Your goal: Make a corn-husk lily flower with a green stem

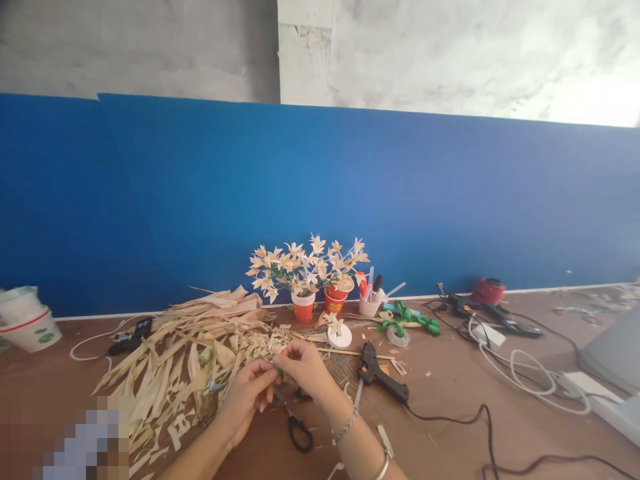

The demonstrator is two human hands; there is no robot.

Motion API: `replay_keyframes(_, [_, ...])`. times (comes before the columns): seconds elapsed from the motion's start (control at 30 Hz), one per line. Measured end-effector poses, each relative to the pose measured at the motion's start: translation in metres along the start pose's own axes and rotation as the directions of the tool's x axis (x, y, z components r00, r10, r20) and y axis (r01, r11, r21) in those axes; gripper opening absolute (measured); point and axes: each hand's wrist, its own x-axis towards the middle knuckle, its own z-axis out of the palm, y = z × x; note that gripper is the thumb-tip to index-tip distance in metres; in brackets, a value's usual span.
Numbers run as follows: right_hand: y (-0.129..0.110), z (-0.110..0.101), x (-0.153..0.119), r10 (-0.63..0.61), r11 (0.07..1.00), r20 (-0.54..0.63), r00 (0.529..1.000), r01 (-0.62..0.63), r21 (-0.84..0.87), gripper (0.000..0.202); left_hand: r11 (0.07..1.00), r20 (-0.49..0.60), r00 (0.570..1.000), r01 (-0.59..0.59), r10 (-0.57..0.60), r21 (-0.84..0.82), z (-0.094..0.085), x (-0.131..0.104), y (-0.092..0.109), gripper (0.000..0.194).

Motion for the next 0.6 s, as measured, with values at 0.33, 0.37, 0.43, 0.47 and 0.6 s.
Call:
replay_keyframes(0.33, [-0.0043, 0.0034, -0.0017, -0.022, 1.0, -0.021, 1.0, 0.022, -0.007, 0.034, 0.999, -0.033, 0.999, -0.042, 0.042, 0.017, -0.0006, 0.001, -0.0046, 0.024])
replay_keyframes(0.37, [-0.0053, 0.004, -0.002, -0.031, 1.0, -0.027, 0.999, 0.03, -0.006, 0.034, 0.999, -0.033, 0.999, -0.043, 0.043, 0.018, -0.0008, 0.0013, -0.0051, 0.024])
replay_keyframes(0.43, [-0.007, 0.005, -0.0028, -0.048, 0.999, -0.033, 0.998, 0.048, -0.005, 0.034, 0.999, -0.028, 0.998, -0.048, 0.048, 0.023, -0.0012, 0.0017, -0.0059, 0.024])
replay_keyframes(0.47, [-0.0075, 0.0054, -0.0032, -0.05, 0.999, -0.034, 0.998, 0.05, -0.004, 0.034, 0.998, -0.028, 0.998, -0.051, 0.051, 0.025, -0.0013, 0.0018, -0.0061, 0.024])
replay_keyframes(0.6, [-0.0051, 0.0056, -0.0031, -0.039, 0.999, -0.03, 0.999, 0.039, 0.003, 0.032, 0.998, -0.037, 0.998, -0.052, 0.053, 0.03, -0.0012, 0.0018, -0.0063, 0.024])
